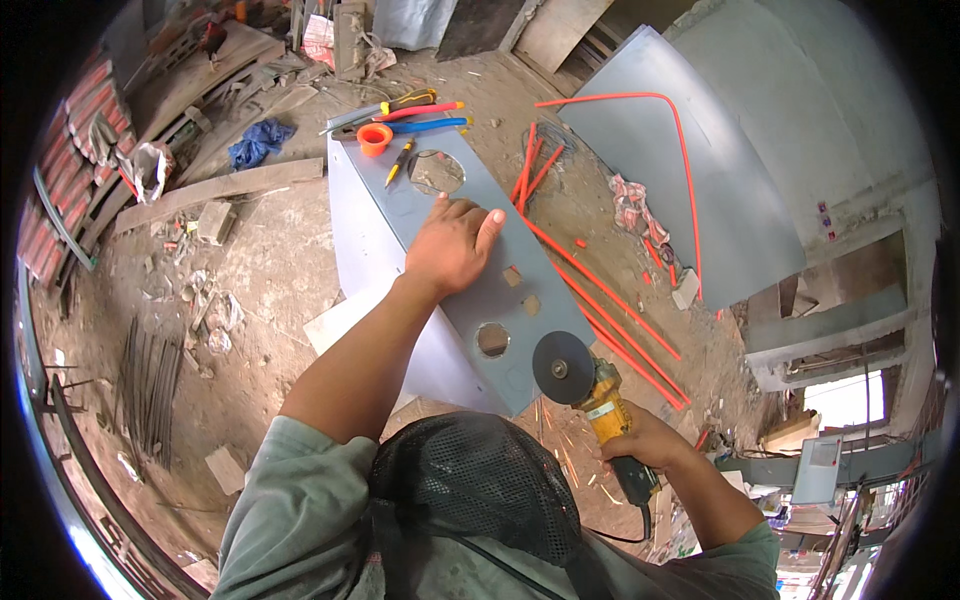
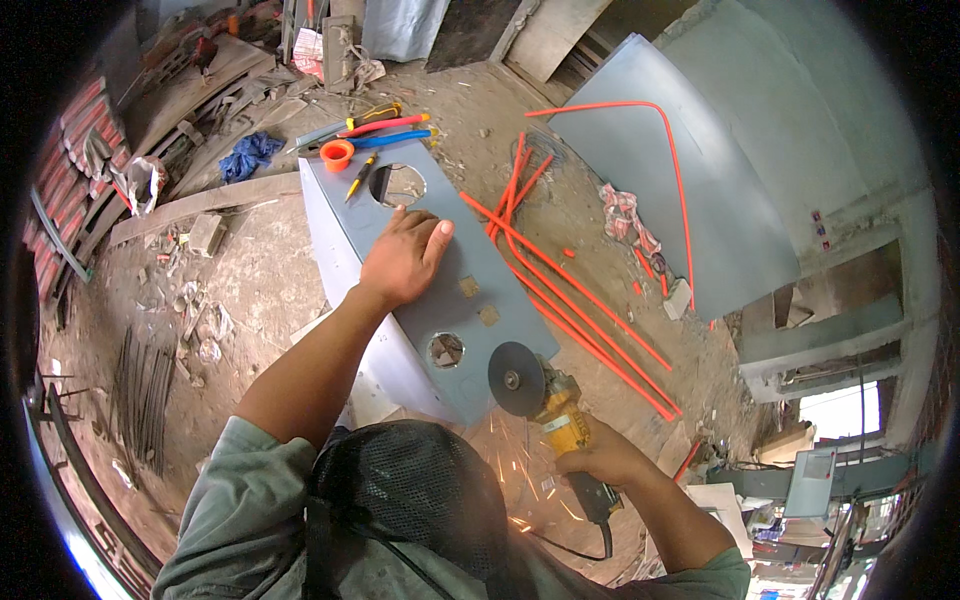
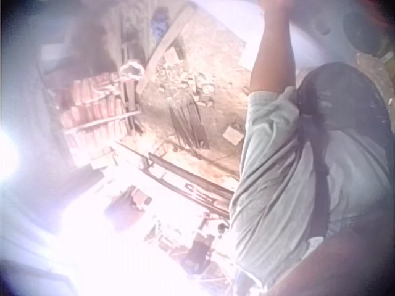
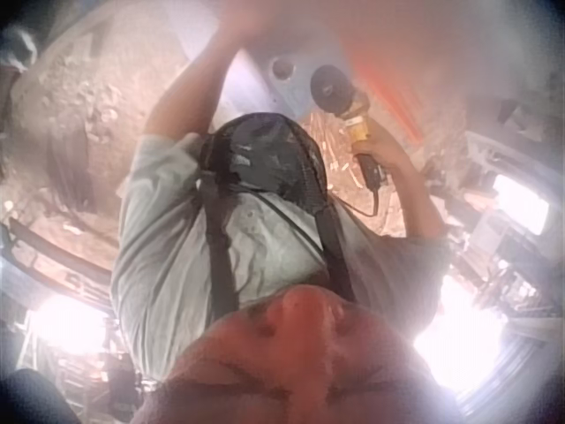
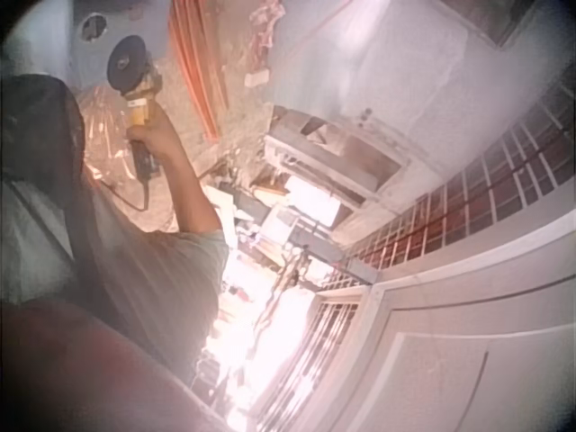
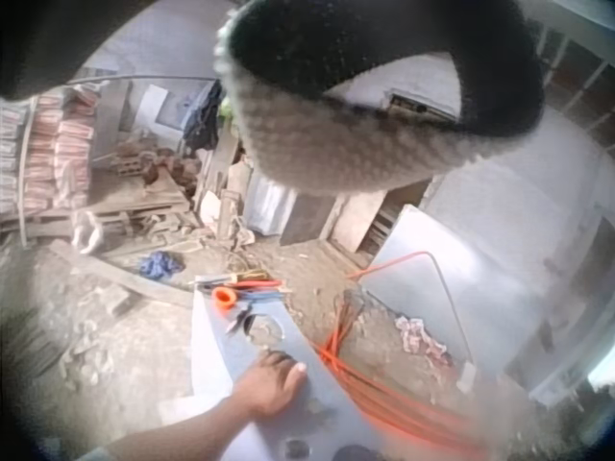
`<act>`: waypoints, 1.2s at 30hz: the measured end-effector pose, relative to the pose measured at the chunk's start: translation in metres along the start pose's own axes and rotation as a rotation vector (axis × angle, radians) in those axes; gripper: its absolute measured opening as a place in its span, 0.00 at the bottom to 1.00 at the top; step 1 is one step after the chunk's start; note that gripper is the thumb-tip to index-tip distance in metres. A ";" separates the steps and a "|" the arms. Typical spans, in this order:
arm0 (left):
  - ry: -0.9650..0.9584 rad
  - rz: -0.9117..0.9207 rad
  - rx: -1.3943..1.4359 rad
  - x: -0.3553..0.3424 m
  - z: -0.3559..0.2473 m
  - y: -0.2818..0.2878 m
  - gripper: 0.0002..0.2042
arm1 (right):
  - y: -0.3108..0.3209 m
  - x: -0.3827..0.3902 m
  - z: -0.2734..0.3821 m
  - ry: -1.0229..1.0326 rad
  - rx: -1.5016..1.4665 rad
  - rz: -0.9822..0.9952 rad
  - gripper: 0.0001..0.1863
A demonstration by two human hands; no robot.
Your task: The person uses an angle grinder to cut circular and rectangular holes into a grey metal sheet. The person holds the sheet steady with one hand while operating the tool with the other, generating sparks as the metal is cut.
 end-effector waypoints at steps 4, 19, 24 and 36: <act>-0.005 -0.011 0.004 0.000 0.000 0.000 0.35 | 0.003 -0.001 -0.004 -0.047 0.025 -0.005 0.34; 0.009 0.081 -0.017 0.000 0.000 -0.001 0.34 | 0.016 -0.004 0.005 -0.074 0.165 -0.031 0.38; -0.001 0.029 0.036 0.000 0.000 0.001 0.35 | 0.030 0.002 0.037 0.013 0.158 -0.040 0.36; -0.021 -0.053 0.088 0.003 -0.001 0.010 0.33 | 0.047 -0.022 0.018 0.054 0.238 0.068 0.35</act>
Point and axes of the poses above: each hand's wrist, its own x-axis away from the middle knuckle, its own y-axis out of the back of the hand, z = x × y, the point moved 10 cm from there along -x, towards the middle knuckle, and after that the axes turned 4 degrees about y, right-handed, at the moved point
